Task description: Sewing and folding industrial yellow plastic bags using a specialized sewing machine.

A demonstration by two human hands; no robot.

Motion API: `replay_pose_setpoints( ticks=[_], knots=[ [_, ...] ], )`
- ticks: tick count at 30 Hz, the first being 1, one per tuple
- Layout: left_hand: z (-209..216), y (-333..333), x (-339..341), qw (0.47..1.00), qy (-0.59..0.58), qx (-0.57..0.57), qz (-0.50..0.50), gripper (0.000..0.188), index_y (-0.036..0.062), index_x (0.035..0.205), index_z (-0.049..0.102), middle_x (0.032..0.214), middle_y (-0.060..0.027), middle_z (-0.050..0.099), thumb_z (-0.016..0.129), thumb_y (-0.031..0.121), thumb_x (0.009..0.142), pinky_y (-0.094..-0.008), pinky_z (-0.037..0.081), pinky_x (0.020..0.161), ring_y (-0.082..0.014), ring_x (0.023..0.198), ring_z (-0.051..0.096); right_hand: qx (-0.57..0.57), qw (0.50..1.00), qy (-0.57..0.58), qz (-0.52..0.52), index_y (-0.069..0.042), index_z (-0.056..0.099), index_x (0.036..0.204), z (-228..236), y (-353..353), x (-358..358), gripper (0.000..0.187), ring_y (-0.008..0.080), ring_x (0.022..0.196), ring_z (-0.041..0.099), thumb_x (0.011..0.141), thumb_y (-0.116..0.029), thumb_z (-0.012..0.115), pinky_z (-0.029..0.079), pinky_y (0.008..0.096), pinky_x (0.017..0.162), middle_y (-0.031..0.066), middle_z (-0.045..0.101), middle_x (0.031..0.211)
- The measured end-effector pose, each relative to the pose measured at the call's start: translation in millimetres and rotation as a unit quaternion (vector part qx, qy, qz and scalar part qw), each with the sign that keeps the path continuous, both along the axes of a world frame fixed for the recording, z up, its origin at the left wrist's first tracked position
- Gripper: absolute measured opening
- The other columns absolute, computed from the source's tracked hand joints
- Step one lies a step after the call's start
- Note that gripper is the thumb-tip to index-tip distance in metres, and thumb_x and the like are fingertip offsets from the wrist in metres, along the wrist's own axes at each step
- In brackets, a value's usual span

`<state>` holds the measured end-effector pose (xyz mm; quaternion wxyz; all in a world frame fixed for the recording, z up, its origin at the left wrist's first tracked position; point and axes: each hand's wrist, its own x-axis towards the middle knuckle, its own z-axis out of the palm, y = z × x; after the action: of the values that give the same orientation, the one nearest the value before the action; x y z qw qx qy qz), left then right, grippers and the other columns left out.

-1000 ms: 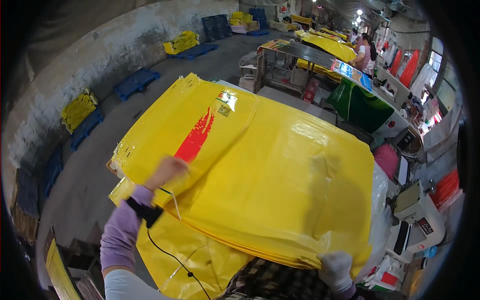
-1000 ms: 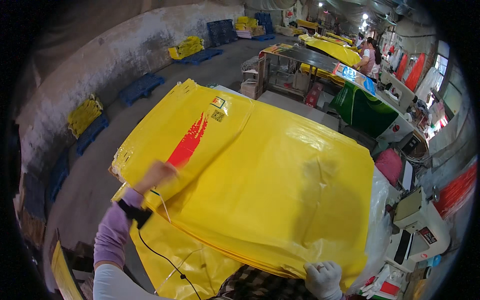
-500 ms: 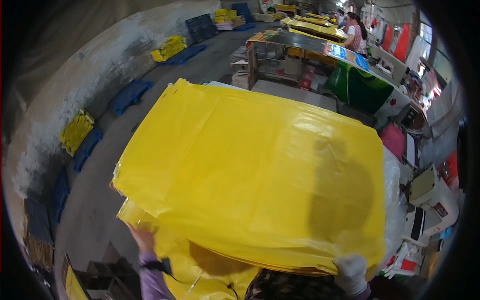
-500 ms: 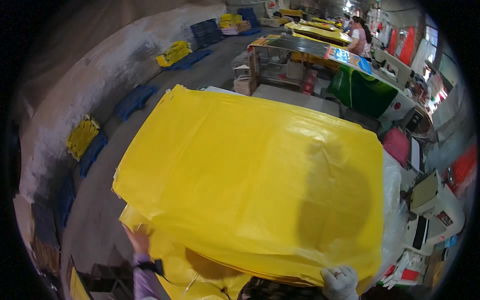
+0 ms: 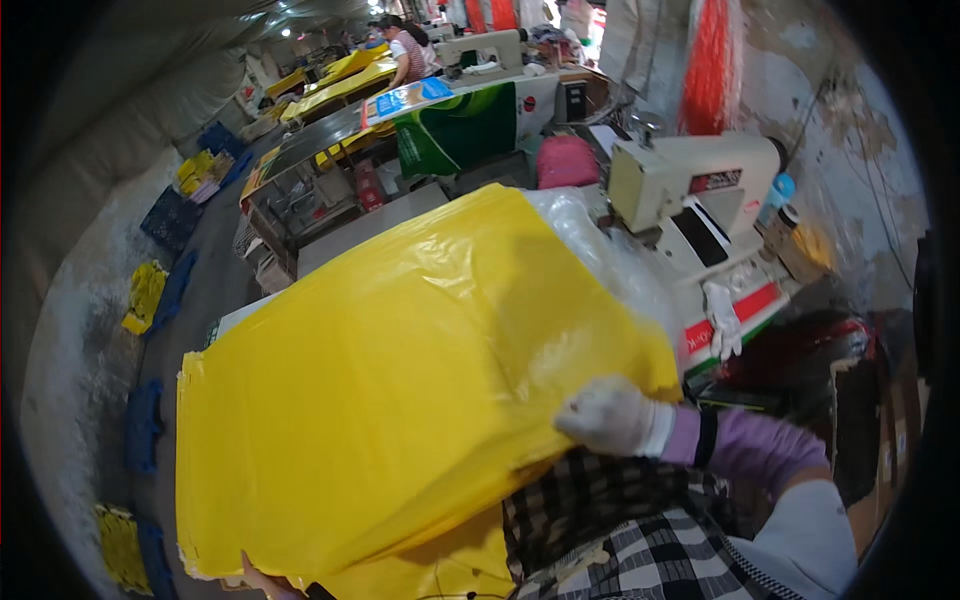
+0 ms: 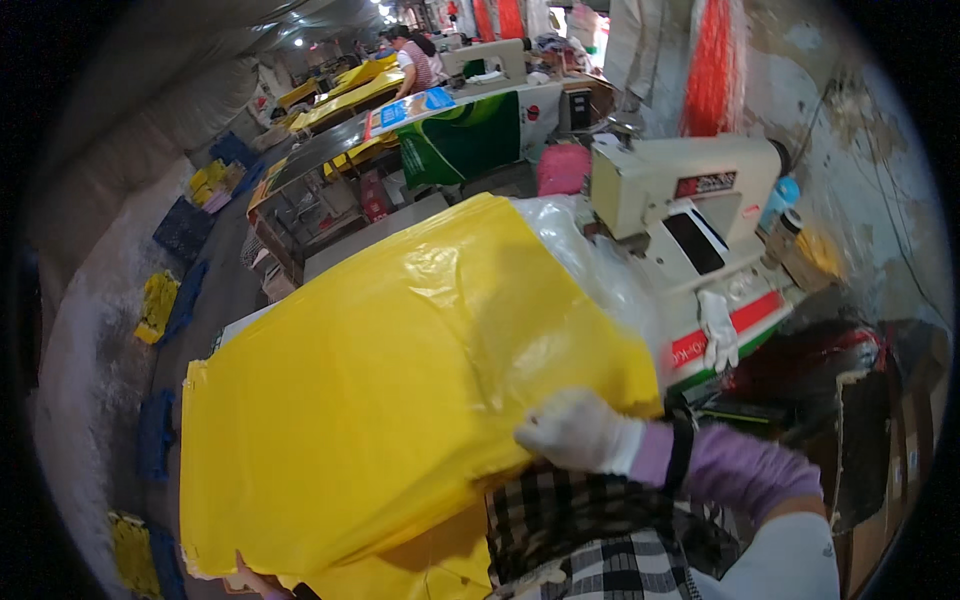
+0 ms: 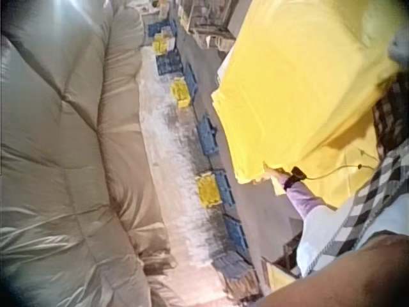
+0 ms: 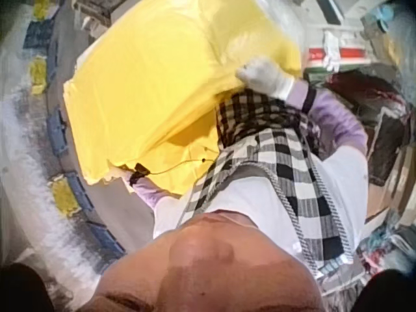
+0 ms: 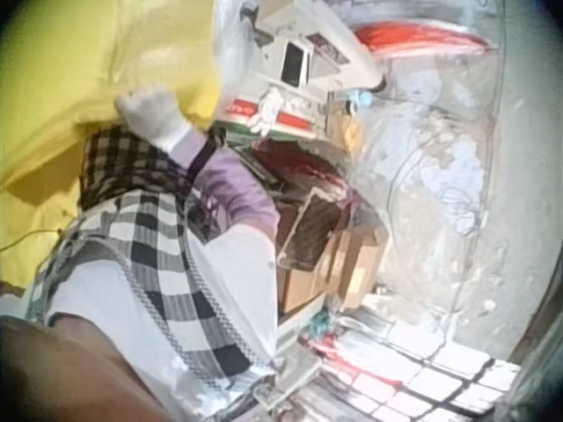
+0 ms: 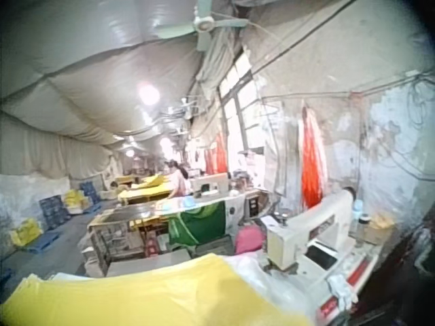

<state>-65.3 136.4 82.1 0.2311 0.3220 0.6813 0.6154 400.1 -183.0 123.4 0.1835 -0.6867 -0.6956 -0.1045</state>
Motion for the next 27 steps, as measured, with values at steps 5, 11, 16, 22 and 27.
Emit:
replay_pose_setpoints(
  ticks=[5, 11, 16, 22, 27],
  knots=[
    [51.2, -59.7, 16.9, 0.910, -0.081, 0.244, -0.325, 0.063, 0.0039, 0.137, 0.044, 0.133, -0.0174, 0.051, 0.046, 0.051, 0.096, -0.0439, 0.047, 0.099, -0.0321, 0.120, 0.052, 0.164, 0.986, -0.035, 0.015, -0.013, 0.058, 0.074, 104.0, 3.3, 35.4, 0.003, 0.0266, 0.057, 0.060, 0.073, -0.014, 0.061, 0.047, 0.0378, 0.051, 0.0057, 0.055, 0.060],
    [139.1, -32.3, 39.4, 0.882, -0.019, 0.289, -0.373, 0.055, 0.0055, 0.128, 0.048, 0.121, -0.0148, 0.054, 0.047, 0.050, 0.095, -0.0403, 0.047, 0.087, -0.0284, 0.107, 0.054, 0.196, 0.980, -0.013, 0.030, -0.013, 0.069, 0.085, 234.1, -6.5, 56.2, 0.018, 0.0293, 0.069, 0.066, 0.070, -0.020, 0.074, 0.052, 0.0385, 0.063, 0.0090, 0.065, 0.071],
    [255.5, 45.2, 94.2, 0.831, 0.019, 0.365, -0.419, 0.050, 0.0069, 0.120, 0.050, 0.111, -0.0125, 0.055, 0.047, 0.050, 0.095, -0.0373, 0.046, 0.077, -0.0254, 0.096, 0.055, 0.275, 0.949, 0.045, 0.146, -0.013, 0.074, 0.089, 326.3, -15.4, 43.7, 0.027, 0.0280, 0.076, 0.067, 0.066, -0.025, 0.078, 0.052, 0.0383, 0.071, 0.0125, 0.069, 0.080],
    [369.5, 148.9, 47.6, 0.830, 0.056, 0.412, -0.370, 0.044, 0.0085, 0.111, 0.054, 0.098, -0.0099, 0.058, 0.048, 0.049, 0.094, -0.0338, 0.046, 0.064, -0.0217, 0.083, 0.057, 0.267, 0.946, 0.070, 0.167, -0.007, 0.072, 0.091, 349.7, 29.5, 69.4, 0.033, 0.0287, 0.075, 0.066, 0.067, -0.029, 0.078, 0.051, 0.0385, 0.071, 0.0147, 0.069, 0.081],
    [384.8, 251.7, -47.5, 0.866, 0.044, 0.395, -0.303, 0.041, 0.0098, 0.103, 0.057, 0.088, -0.0077, 0.059, 0.049, 0.049, 0.094, -0.0308, 0.045, 0.054, -0.0187, 0.072, 0.058, 0.096, 0.976, 0.131, 0.145, -0.001, 0.069, 0.092, 348.5, 110.3, 78.2, 0.042, 0.0299, 0.075, 0.066, 0.068, -0.034, 0.078, 0.050, 0.0393, 0.070, 0.0182, 0.069, 0.084]
  ],
)
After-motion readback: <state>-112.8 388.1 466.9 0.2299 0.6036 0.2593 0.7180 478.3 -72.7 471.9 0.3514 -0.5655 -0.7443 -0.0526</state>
